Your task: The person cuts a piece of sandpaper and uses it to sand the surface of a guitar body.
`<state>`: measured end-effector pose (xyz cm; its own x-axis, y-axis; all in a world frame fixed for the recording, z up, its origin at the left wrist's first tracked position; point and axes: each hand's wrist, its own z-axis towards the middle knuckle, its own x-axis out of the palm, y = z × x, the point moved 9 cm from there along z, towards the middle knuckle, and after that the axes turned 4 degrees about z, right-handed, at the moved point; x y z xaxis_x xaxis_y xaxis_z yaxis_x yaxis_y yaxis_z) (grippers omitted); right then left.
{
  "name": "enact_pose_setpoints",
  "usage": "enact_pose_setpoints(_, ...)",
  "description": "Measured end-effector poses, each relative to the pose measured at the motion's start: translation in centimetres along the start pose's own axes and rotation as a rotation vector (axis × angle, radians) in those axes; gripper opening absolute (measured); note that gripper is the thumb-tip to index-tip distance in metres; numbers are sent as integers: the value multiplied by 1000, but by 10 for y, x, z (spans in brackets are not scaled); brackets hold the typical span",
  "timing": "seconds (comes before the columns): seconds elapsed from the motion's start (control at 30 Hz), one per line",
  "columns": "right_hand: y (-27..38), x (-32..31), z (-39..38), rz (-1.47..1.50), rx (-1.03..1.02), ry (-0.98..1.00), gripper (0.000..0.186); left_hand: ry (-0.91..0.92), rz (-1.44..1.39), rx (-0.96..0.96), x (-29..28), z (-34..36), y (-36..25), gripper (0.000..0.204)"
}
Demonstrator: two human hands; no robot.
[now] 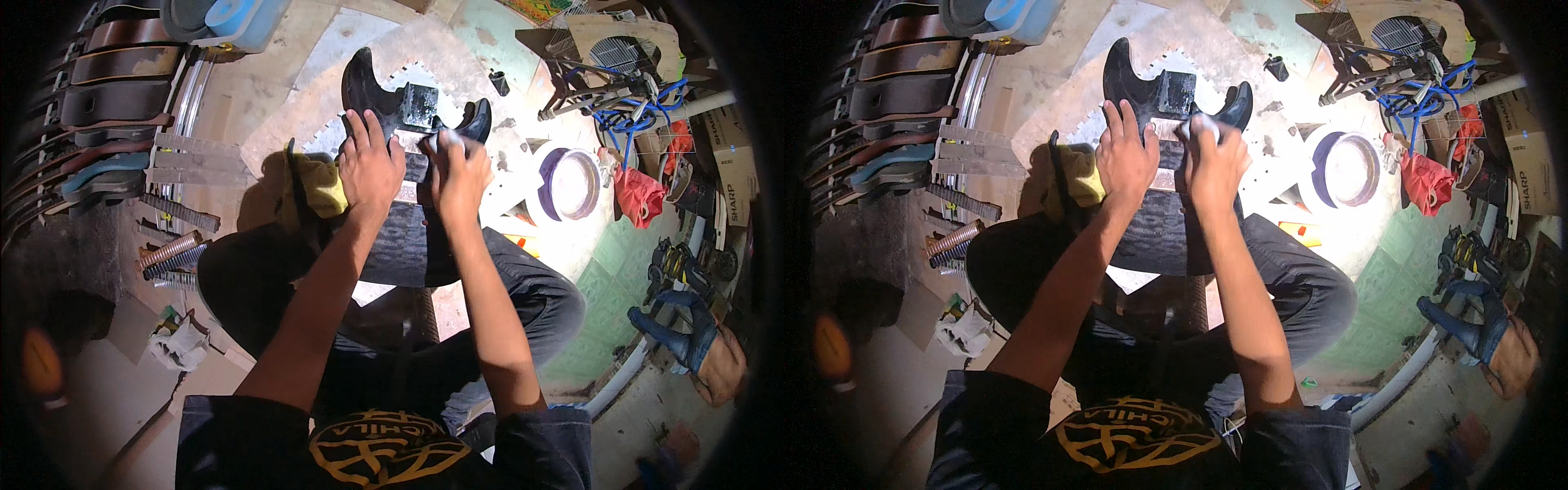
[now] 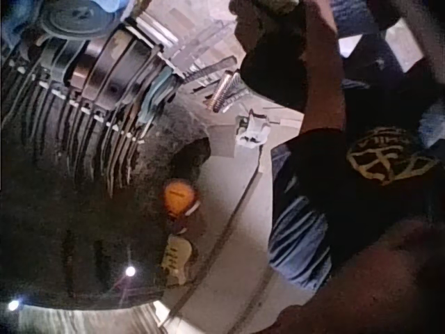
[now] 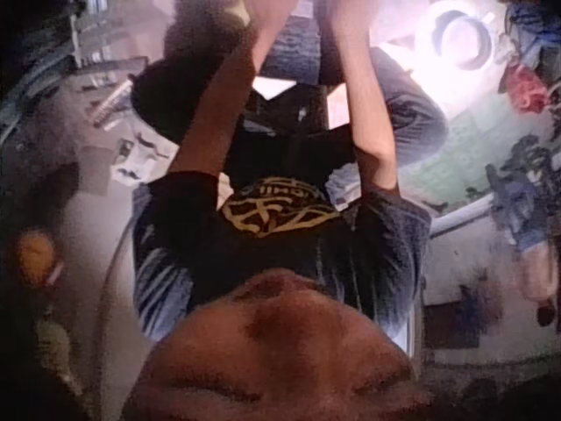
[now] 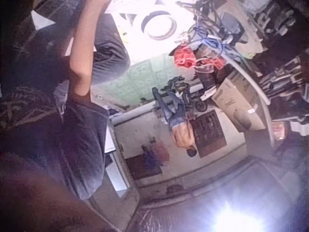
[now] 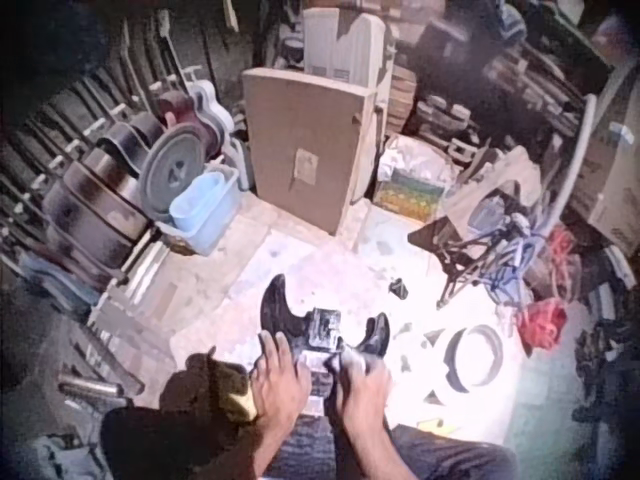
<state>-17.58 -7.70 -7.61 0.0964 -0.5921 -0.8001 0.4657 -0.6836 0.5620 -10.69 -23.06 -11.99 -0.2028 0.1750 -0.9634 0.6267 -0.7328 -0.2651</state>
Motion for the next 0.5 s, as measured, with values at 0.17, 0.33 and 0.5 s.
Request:
enact_pose_setpoints(0.17, 7, -15, -100, -17, 1, 68, 43, -50, 38, 15, -1, -4, 7, 65)
enact_pose_setpoints(0.33, 0, -1, -53, -37, 44, 55, 48, -74, 35, 23, 0, -4, 2, 64)
enact_pose_setpoints(0.5, -3, -5, -62, 9, 52, 56, 50, -44, -1, 5, -2, -3, 3, 62)
